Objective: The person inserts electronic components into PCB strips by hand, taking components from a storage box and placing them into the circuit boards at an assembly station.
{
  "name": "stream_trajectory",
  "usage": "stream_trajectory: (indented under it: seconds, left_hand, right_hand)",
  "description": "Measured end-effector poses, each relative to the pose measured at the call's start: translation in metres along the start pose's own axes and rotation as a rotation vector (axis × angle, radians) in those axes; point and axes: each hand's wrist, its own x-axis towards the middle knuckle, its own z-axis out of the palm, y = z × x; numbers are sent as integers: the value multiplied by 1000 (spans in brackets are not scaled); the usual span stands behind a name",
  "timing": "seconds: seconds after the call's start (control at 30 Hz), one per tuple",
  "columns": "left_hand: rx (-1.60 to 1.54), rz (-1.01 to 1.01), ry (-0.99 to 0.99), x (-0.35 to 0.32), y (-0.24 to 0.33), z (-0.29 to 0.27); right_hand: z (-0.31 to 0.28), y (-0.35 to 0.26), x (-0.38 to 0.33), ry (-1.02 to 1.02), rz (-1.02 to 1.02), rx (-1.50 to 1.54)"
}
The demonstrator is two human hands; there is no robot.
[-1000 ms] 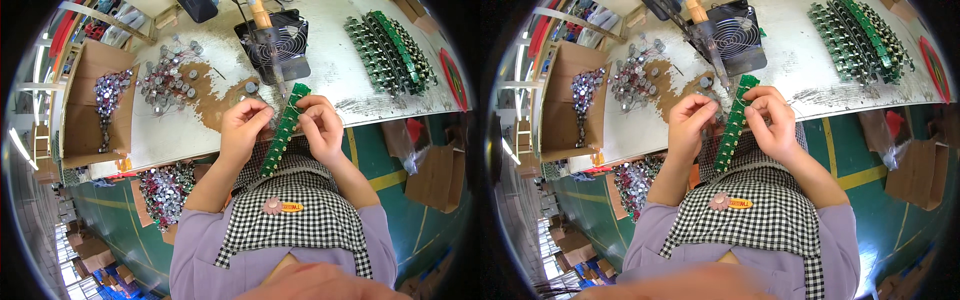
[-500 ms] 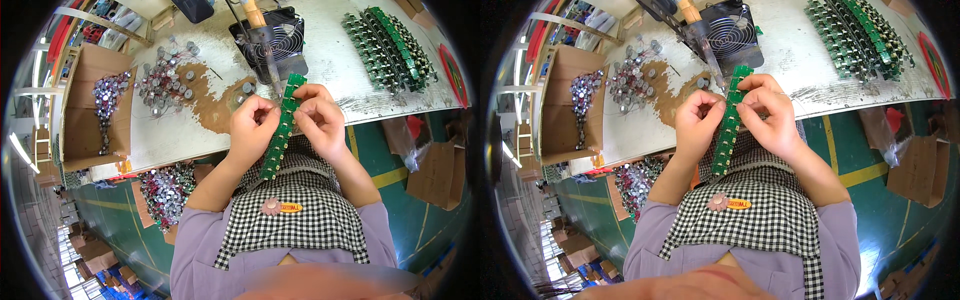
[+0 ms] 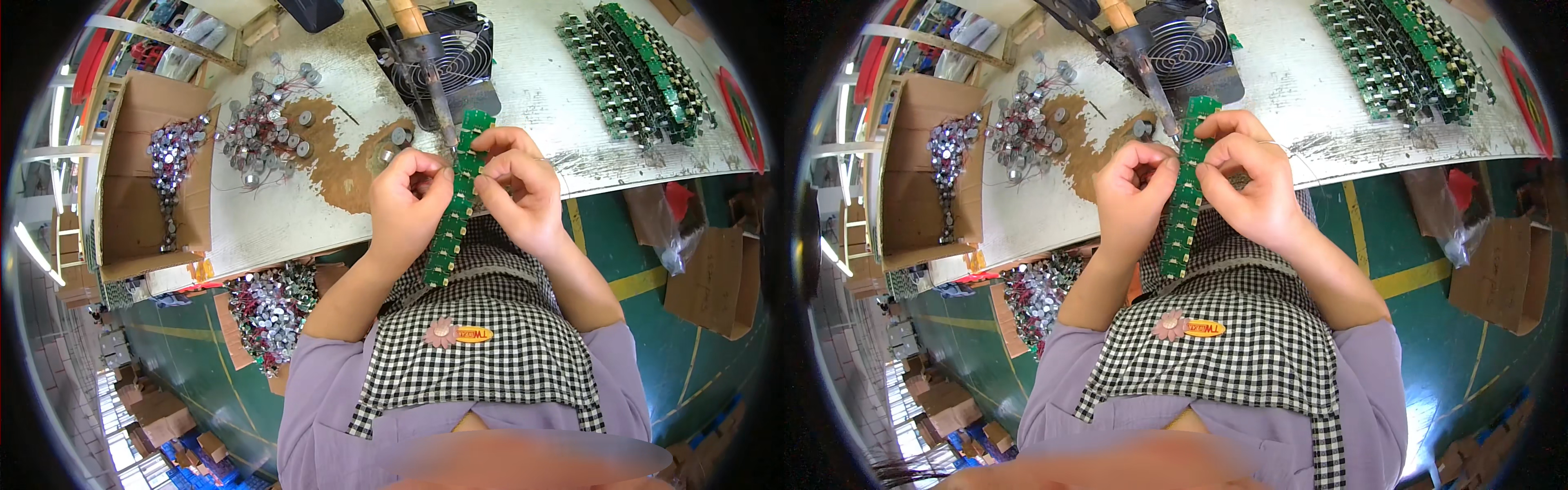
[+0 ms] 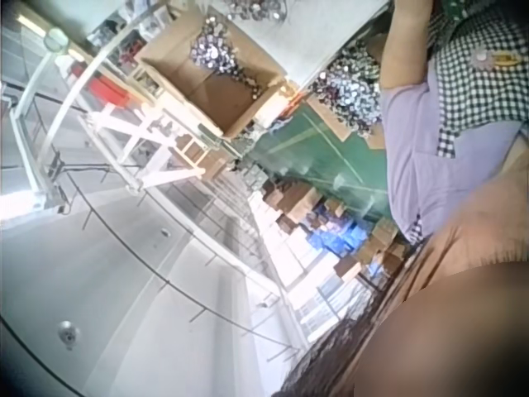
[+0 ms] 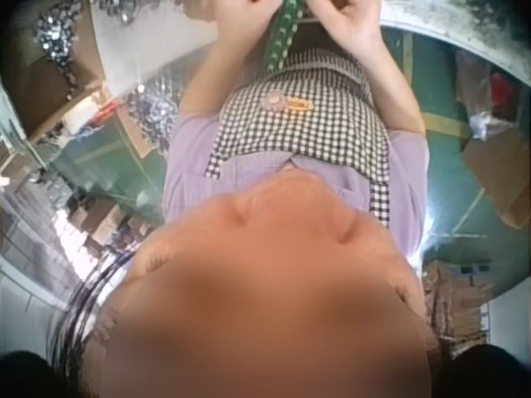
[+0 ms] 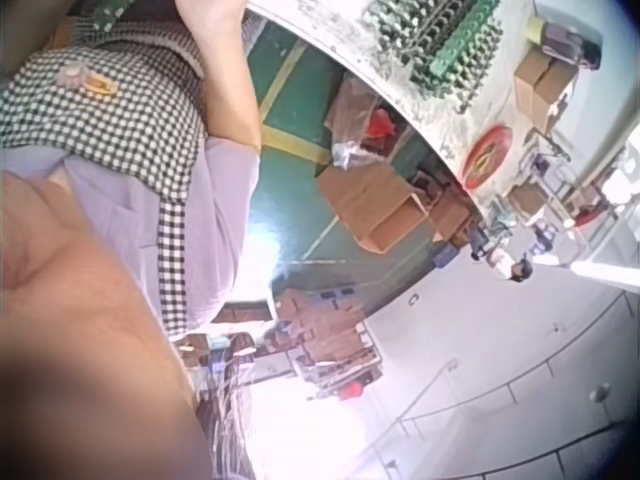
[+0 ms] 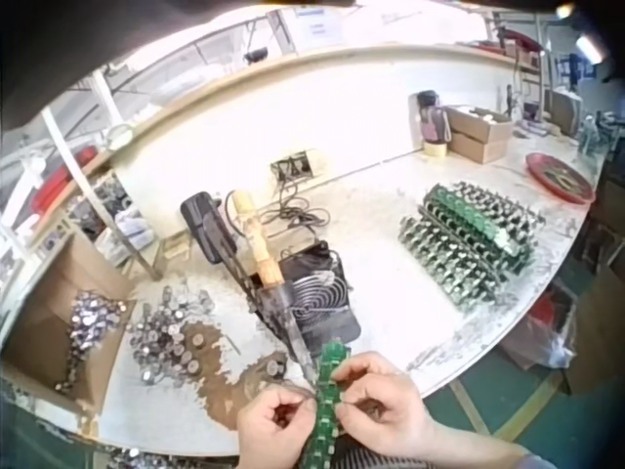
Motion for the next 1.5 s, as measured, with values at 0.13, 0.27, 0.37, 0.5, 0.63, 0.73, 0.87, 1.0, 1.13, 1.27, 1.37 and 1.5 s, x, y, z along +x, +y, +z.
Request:
stream_trajectory:
  seconds: [0.13, 0.27, 0.37, 0.5, 0.63, 0.73, 0.87, 1.0, 1.13, 1.27, 1.37, 1.5]
  left_hand:
    - [-13, -48, -83, -2, 0, -4]
    - [-51, -109, -120, -2, 6, -3]
    - [-39, -63, -81, -2, 0, 1]
    - [-16, 10, -26, 2, -2, 2]
    - [-15, 20, 26, 8, 5, 4]
    - [9, -3, 5, 2, 1, 4]
    - [19, -32, -46, 1, -1, 2]
    - [89, -40, -71, 3, -2, -1]
    - [240, 99, -205, 4, 3, -13]
    - [305, -31, -293, 2, 6, -15]
    - [181, -11, -356, 2, 9, -17]
    - [254, -5, -403, 7, 9, -19]
  right_hand:
    - [-2, 1, -5, -5, 3, 0]
    - [-2, 2, -7, 8, -17, -7]
    - [0, 0, -7, 11, 1, 0]
    - [2, -3, -2, 11, 8, -24]
    - [2, -2, 7, 9, -61, -74]
    - [1, -3, -1, 6, 12, -25]
    - [0, -1, -7, 30, 34, -25]
    - [2, -1, -6, 51, 20, -44]
    - [5, -3, -13, 100, 54, -40]
    - [5, -2, -15, 63, -366, -495]
    - [3, -1, -18, 84, -349, -500]
    - [-3, 9, -12, 143, -148, -277]
